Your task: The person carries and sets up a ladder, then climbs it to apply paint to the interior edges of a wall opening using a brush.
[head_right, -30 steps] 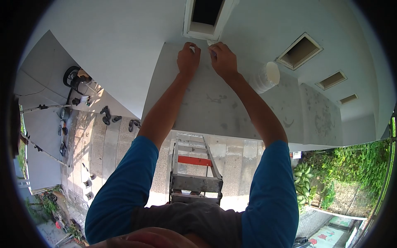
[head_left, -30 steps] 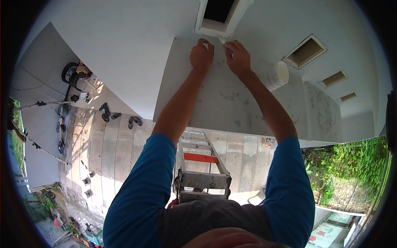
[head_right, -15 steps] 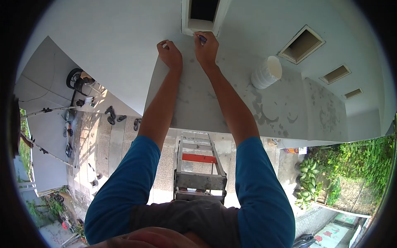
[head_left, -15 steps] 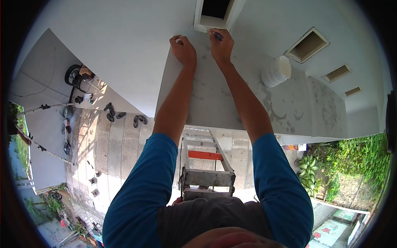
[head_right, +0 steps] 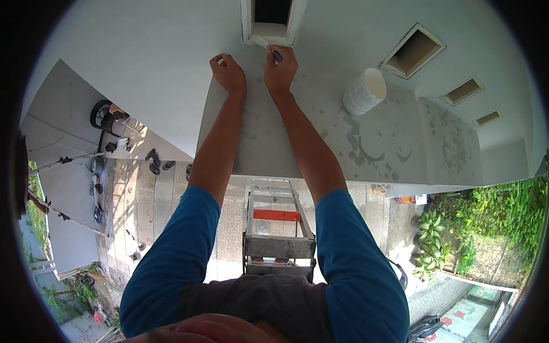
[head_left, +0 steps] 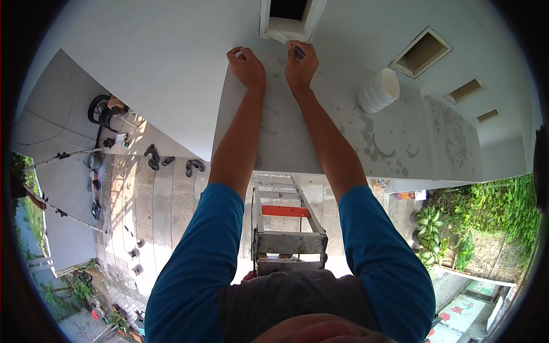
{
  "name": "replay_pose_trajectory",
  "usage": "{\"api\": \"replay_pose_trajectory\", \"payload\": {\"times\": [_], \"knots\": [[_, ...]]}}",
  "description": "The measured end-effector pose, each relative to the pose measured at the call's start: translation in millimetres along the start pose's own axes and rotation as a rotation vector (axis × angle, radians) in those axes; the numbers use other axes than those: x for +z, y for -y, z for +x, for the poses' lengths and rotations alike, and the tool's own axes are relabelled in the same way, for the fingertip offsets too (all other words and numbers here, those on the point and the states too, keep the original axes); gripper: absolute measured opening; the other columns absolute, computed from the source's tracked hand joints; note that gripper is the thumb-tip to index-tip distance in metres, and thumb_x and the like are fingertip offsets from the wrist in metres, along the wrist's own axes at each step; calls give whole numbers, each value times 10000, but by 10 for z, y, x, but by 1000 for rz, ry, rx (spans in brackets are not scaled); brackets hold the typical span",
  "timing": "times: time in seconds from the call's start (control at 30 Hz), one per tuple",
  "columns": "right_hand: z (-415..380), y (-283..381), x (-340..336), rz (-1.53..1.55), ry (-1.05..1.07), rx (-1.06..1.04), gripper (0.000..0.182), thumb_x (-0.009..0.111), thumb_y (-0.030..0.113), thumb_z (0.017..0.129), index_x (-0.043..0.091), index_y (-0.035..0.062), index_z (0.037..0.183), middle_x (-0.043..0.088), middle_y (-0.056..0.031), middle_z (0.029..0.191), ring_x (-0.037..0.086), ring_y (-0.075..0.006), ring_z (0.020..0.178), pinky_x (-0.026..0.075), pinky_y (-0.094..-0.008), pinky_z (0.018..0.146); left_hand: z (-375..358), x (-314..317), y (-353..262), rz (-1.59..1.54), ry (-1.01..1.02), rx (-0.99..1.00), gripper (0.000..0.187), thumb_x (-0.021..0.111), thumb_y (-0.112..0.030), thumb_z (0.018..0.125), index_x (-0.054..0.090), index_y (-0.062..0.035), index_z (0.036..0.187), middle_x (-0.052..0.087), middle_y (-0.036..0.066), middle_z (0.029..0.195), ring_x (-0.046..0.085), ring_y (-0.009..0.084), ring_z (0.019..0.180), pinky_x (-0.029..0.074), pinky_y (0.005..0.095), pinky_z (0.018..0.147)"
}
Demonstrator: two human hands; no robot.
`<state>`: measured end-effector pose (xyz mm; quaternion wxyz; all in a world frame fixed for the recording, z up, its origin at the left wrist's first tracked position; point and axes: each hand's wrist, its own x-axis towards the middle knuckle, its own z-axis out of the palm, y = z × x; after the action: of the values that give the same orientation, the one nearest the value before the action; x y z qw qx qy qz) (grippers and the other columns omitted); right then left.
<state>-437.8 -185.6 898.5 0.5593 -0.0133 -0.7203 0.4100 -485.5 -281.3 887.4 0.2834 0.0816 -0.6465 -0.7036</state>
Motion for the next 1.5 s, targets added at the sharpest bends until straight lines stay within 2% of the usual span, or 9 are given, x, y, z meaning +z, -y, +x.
{"api": "replay_pose_trajectory", "payload": {"times": [0.23,0.33,0.4,0.6,0.73,0.83,1.23,1.47,1.5], "knots": [[120,-6,-282,-193,-182,-20,81,702,-46,852,707,-3,920,657,-141,932,687,-253,811,549,-326,697,25,-9,15,39,27,-57,264,520,-204,968,576,28,1081,668,153,803,625,217,698,489,381,635],[245,162,-247,-115,-28,-241,67,704,-21,861,712,17,916,660,-113,927,695,-243,815,557,-332,689,37,-17,30,-32,16,-42,274,521,-207,966,578,34,1083,663,169,816,627,238,710,493,395,645],[302,249,-176,-76,355,-275,53,712,39,872,723,52,922,663,-63,918,693,-236,800,561,-335,680,48,-18,27,-46,-13,-44,282,523,-213,965,578,38,1082,661,175,822,628,252,716,496,404,653],[603,260,68,-274,599,-354,62,719,120,880,730,82,927,664,-25,900,685,-239,785,558,-323,665,61,29,80,-39,-81,3,243,495,-180,993,556,47,1056,623,155,755,591,256,661,455,415,610],[871,290,95,-213,502,-431,64,734,89,864,735,91,928,670,-24,909,684,-228,783,559,-314,653,49,18,40,-58,-54,-21,248,489,-188,995,554,44,1052,595,124,692,574,244,652,449,413,614],[978,341,84,-56,94,-759,166,759,12,815,736,112,946,686,-12,967,676,-201,790,566,-304,626,40,-1,9,-65,-16,-75,248,492,-189,993,552,44,1053,576,111,659,570,238,645,446,414,611],[416,124,-50,-228,623,-427,86,739,71,845,730,92,928,682,-13,971,693,-212,834,574,-323,699,39,-2,10,-66,-29,-49,235,505,-184,997,547,34,1076,575,109,650,559,241,614,438,420,597],[1285,523,15,24,173,-636,124,741,23,827,728,93,929,683,16,978,690,-202,829,581,-308,705,47,9,15,-49,-16,-63,235,499,-180,998,547,34,1083,568,106,647,546,237,606,437,417,595],[1301,637,-27,57,201,-604,89,692,-10,884,705,29,963,677,-58,981,699,-211,816,575,-286,702,46,6,11,-43,-22,-64,234,499,-180,997,549,33,1080,574,110,655,551,238,611,439,416,596]]}}
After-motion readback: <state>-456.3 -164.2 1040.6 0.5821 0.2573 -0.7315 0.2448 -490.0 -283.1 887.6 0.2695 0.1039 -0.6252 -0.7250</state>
